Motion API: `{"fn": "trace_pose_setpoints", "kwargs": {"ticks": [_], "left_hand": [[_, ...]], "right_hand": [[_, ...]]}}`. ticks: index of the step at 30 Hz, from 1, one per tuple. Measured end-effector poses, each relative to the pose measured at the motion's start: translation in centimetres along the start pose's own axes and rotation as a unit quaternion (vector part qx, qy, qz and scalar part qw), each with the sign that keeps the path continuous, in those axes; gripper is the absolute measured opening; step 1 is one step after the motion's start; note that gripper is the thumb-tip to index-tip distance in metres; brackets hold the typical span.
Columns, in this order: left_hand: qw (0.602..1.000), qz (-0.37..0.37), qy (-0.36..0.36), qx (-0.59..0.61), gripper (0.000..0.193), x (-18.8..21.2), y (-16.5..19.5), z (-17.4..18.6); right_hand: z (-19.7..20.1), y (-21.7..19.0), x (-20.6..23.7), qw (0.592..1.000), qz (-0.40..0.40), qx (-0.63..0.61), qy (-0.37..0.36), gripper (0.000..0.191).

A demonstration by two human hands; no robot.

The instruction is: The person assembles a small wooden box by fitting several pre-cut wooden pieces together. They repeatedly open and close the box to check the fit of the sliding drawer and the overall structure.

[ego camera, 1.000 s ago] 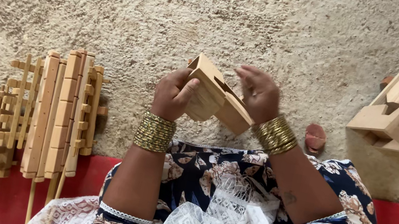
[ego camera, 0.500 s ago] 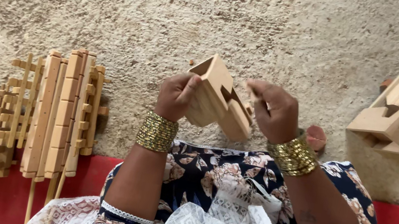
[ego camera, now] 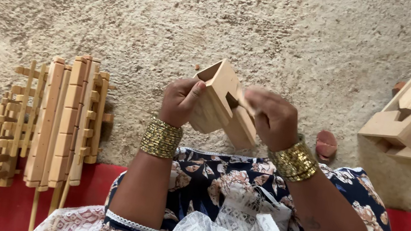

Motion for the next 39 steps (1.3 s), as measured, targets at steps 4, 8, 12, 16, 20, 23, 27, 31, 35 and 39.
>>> {"fn": "trace_pose_setpoints", "kwargs": {"ticks": [4, 8, 12, 16, 20, 23, 27, 31, 35, 39], "left_hand": [[0.998, -0.03, -0.042, -0.042, 0.034, 0.0, 1.6, -1.5], [0.997, -0.058, -0.034, -0.022, 0.03, 0.1, 3.2, -0.9], [0.998, -0.055, -0.037, -0.023, 0.029, 0.0, 3.7, -0.8], [0.998, -0.043, -0.042, -0.013, 0.029, 0.0, 3.0, -1.1], [0.995, -0.081, -0.052, 0.004, 0.031, 0.2, 3.1, -1.1], [0.993, -0.082, -0.078, 0.009, 0.032, 0.1, 3.2, -1.7], [0.989, -0.079, -0.126, 0.004, 0.032, -0.1, 4.1, -3.0], [0.98, -0.146, -0.135, 0.023, 0.027, 0.2, 6.8, -2.6], [0.979, -0.136, -0.147, 0.035, 0.026, 0.1, 7.2, -2.8], [0.977, -0.133, -0.167, -0.013, 0.028, 0.2, 7.4, -3.7]], "right_hand": [[-1.9, -1.4, 0.3, 0.993, 0.117, 0.001, 0.023, 0.014], [-4.4, 4.3, -1.1, 0.983, -0.16, -0.018, -0.09, 0.043], [-3.4, 3.5, -2.2, 0.984, -0.152, -0.037, -0.082, 0.053], [-3.1, -1.4, -1.1, 0.999, -0.001, 0.003, -0.045, 0.042], [-3.4, -1.8, -1.0, 0.997, 0.071, -0.016, -0.031, 0.024], [-3.8, 3.7, -1.4, 0.992, -0.088, 0.038, -0.077, 0.042], [-3.9, 9.1, -0.2, 0.947, -0.293, 0.048, -0.12, 0.045], [-1.7, 1.9, -1.5, 0.996, -0.011, 0.083, -0.009, 0.039], [-1.8, -1.4, -1.2, 0.994, 0.085, 0.033, -0.056, 0.033], [-0.6, 1.6, -3.4, 0.996, 0.012, 0.088, -0.016, 0.022]]}}
Point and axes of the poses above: each hand's wrist, its own x-axis away from the middle knuckle, its own z-axis out of the back of the hand, y = z × x, the point moved 10 cm from there along -x, towards the middle knuckle, and after that the axes turned 5 degrees about -z, right-handed, at the moved point
